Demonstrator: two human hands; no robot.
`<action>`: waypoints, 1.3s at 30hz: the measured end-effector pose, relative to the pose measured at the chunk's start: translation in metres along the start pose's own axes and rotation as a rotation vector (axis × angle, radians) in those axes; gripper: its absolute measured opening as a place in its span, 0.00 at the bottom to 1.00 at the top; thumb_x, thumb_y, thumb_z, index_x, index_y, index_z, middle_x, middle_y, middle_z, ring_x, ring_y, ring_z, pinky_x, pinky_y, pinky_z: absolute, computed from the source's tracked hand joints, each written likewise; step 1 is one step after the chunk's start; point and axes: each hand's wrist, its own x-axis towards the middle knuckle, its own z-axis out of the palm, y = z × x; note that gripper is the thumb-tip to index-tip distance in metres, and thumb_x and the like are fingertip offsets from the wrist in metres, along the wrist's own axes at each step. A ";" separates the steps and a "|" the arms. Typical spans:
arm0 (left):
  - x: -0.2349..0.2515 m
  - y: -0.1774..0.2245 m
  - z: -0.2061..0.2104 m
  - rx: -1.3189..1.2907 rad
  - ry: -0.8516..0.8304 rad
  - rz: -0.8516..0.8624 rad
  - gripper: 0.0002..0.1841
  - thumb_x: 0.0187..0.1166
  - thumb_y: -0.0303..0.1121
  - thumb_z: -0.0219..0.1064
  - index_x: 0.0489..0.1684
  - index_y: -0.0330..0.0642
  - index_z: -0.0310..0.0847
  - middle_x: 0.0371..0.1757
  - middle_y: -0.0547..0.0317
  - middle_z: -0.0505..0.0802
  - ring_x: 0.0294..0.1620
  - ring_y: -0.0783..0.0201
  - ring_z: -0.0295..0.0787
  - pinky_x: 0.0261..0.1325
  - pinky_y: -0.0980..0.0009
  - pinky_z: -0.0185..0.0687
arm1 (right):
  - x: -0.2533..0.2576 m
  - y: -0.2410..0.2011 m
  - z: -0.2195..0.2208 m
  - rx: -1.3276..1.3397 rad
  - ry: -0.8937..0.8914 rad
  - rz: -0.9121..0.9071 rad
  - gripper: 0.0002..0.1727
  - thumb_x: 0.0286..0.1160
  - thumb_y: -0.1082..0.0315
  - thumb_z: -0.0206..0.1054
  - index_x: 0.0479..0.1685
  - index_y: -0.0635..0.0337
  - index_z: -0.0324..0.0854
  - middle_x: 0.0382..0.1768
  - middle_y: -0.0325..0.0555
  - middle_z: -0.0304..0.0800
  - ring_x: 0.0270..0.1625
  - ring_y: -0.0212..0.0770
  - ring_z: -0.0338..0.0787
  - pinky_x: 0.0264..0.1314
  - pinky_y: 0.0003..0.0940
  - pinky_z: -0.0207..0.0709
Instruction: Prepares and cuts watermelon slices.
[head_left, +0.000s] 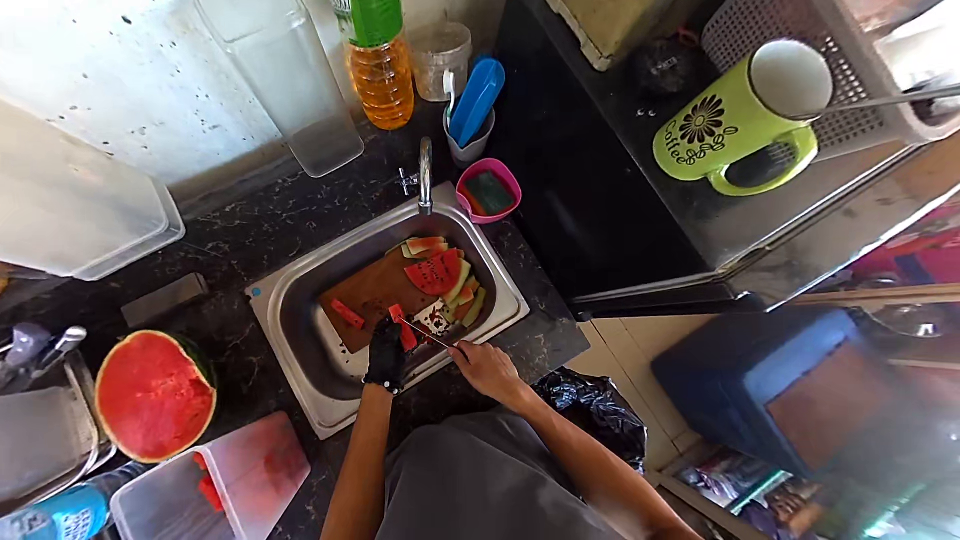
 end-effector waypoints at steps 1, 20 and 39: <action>0.020 -0.028 -0.016 -0.051 -0.089 0.125 0.20 0.88 0.23 0.51 0.76 0.29 0.59 0.57 0.33 0.86 0.49 0.48 0.91 0.47 0.54 0.91 | 0.000 0.002 0.001 -0.011 0.002 0.013 0.35 0.91 0.37 0.39 0.56 0.53 0.84 0.45 0.55 0.92 0.54 0.58 0.92 0.54 0.62 0.80; 0.008 -0.020 -0.005 0.056 0.080 -0.020 0.18 0.86 0.23 0.58 0.72 0.32 0.62 0.53 0.41 0.84 0.46 0.54 0.88 0.44 0.58 0.89 | -0.016 0.024 0.020 0.927 -0.159 0.106 0.28 0.97 0.46 0.39 0.46 0.59 0.76 0.20 0.35 0.71 0.16 0.30 0.72 0.18 0.25 0.71; -0.063 0.017 -0.072 -0.422 -0.126 -0.232 0.13 0.94 0.37 0.47 0.59 0.38 0.73 0.39 0.52 0.89 0.35 0.62 0.90 0.40 0.71 0.89 | -0.014 0.003 0.023 0.364 -0.053 -0.282 0.28 0.94 0.49 0.41 0.42 0.60 0.81 0.22 0.36 0.73 0.21 0.33 0.74 0.26 0.34 0.73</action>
